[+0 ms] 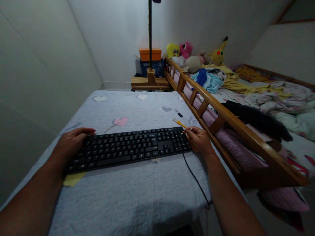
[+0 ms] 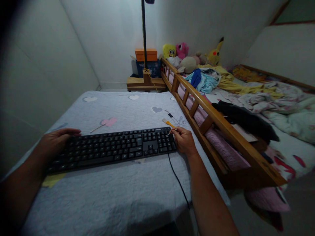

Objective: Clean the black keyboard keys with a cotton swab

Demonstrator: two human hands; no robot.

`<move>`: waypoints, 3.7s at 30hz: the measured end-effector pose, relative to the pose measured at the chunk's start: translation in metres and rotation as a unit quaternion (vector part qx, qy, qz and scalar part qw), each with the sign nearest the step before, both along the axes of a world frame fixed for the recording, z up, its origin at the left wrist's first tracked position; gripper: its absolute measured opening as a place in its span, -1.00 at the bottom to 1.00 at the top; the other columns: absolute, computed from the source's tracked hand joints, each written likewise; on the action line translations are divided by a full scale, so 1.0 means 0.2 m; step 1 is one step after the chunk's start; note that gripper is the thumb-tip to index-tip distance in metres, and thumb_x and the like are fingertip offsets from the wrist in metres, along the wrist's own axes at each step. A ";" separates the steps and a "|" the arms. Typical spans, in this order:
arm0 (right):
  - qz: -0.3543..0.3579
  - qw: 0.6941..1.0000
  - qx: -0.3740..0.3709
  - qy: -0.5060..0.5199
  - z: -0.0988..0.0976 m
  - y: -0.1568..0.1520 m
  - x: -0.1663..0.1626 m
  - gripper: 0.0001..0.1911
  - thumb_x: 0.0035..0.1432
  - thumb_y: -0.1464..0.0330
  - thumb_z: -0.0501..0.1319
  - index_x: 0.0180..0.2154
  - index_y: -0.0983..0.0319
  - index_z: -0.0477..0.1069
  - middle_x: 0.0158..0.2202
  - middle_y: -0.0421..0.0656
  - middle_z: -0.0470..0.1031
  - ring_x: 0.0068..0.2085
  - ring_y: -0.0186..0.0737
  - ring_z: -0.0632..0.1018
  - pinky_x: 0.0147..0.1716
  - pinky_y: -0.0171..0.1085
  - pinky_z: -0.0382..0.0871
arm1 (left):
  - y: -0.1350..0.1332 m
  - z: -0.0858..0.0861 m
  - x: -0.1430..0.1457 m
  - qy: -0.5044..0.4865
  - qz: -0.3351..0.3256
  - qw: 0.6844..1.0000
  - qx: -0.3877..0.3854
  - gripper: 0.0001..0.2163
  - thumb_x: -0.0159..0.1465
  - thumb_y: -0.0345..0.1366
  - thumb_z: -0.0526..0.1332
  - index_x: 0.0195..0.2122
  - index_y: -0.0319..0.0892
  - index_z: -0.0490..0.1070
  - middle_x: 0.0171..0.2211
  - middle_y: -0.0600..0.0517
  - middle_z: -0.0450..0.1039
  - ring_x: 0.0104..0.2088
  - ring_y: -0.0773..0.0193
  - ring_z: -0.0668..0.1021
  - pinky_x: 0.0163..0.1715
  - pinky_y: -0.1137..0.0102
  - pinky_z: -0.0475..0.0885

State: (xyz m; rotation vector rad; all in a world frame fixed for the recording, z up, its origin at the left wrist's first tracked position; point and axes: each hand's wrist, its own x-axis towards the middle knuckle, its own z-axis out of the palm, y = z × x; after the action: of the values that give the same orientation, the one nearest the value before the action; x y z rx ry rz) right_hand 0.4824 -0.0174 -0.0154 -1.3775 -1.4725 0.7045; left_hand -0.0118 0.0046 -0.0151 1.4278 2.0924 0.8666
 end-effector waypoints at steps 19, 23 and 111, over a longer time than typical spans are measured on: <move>-0.019 0.998 0.053 -0.041 -0.03 0.04 0.00 -0.80 0.17 0.25 0.24 -0.36 0.15 0.63 -0.29 -0.12 0.65 -0.17 -0.06 0.60 -0.09 -0.14 0.37 | -0.02 0.05 0.04 0.002 0.012 1.000 -0.002 -0.62 -0.05 -0.19 0.11 -0.26 -0.14 0.58 -0.16 -0.05 0.66 -0.03 -0.07 0.61 0.14 0.08 0.42; -0.018 0.996 0.063 -0.053 -0.04 0.04 0.00 -0.81 0.18 0.26 0.24 -0.35 0.14 0.63 -0.29 -0.13 0.65 -0.15 -0.06 0.60 -0.07 -0.13 0.37 | -0.02 0.05 0.04 -0.006 0.012 1.000 0.002 -0.64 -0.05 -0.19 0.12 -0.28 -0.14 0.58 -0.17 -0.06 0.66 -0.03 -0.08 0.61 0.14 0.07 0.42; -0.037 0.994 0.062 -0.083 -0.04 0.06 -0.03 -0.78 0.25 0.27 0.18 -0.35 0.16 0.56 -0.30 -0.15 0.61 -0.18 -0.10 0.57 -0.10 -0.18 0.32 | 0.00 -0.01 -0.02 -0.006 -0.004 1.000 0.003 -0.64 -0.01 -0.23 0.15 -0.22 -0.14 0.60 -0.15 -0.06 0.67 -0.07 -0.06 0.63 0.11 0.10 0.45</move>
State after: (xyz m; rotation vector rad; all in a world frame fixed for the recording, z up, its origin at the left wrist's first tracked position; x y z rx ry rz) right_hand 0.4771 -0.0049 -0.0237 -1.4141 -1.5576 0.4523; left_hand -0.0161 0.0054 -0.0173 1.4282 2.0754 0.8769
